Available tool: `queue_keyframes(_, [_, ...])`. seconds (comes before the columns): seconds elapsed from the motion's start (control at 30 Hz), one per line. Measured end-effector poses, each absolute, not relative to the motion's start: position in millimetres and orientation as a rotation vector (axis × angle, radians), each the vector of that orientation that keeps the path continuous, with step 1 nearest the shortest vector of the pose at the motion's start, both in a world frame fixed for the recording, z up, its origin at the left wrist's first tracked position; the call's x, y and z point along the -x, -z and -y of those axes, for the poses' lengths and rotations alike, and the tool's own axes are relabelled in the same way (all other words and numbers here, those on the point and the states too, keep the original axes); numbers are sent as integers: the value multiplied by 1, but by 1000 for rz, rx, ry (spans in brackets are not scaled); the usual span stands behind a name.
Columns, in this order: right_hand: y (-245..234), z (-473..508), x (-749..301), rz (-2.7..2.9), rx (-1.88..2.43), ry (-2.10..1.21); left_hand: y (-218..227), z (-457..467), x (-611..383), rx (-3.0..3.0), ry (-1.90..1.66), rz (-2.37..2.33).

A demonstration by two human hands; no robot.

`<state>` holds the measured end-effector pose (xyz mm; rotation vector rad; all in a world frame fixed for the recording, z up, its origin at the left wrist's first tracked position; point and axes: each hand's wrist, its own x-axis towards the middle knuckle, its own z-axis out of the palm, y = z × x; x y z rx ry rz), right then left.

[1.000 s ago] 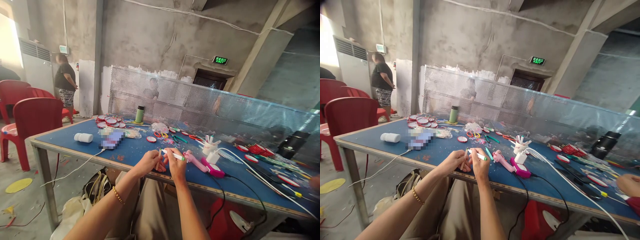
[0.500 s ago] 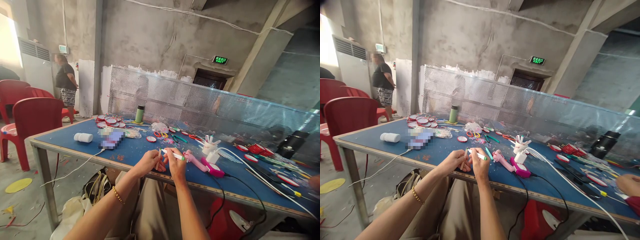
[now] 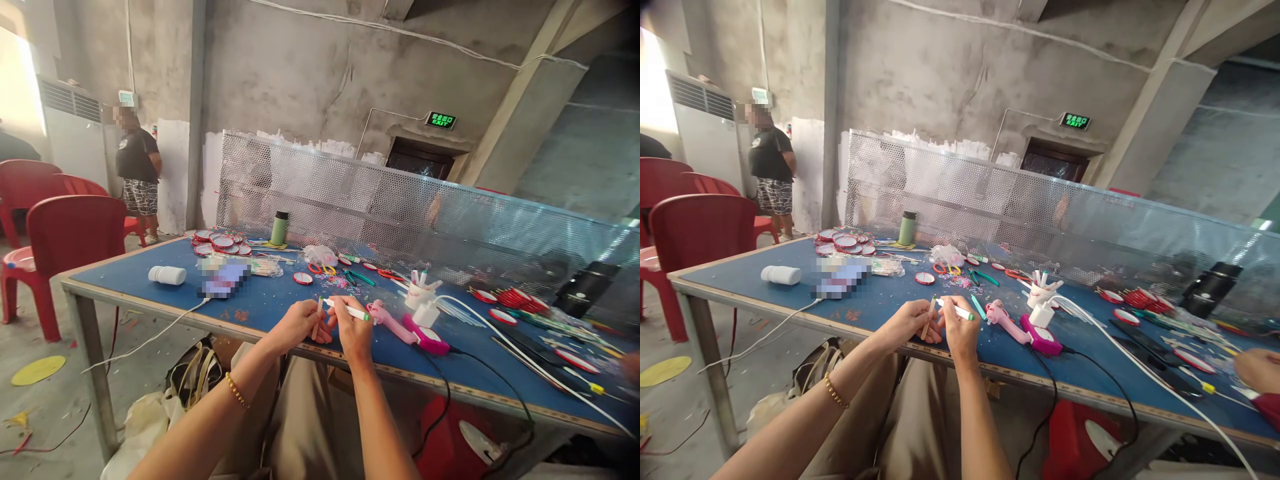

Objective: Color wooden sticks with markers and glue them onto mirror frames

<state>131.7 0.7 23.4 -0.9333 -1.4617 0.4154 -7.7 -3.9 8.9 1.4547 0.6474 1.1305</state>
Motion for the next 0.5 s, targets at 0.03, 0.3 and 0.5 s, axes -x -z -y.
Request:
queue_keyframes(0.03, [-23, -1, -132, 1458, 935, -417, -9, 4, 8, -1453, -1130, -650])
queue_keyframes(0.3, [-21, -2, -132, 1441, 914, -395, -9, 4, 7, -1447, -1130, -658])
queue_keyframes(0.5, [-20, -4, -134, 1446, 902, -397, -7, 3, 7, -1451, -1125, -665])
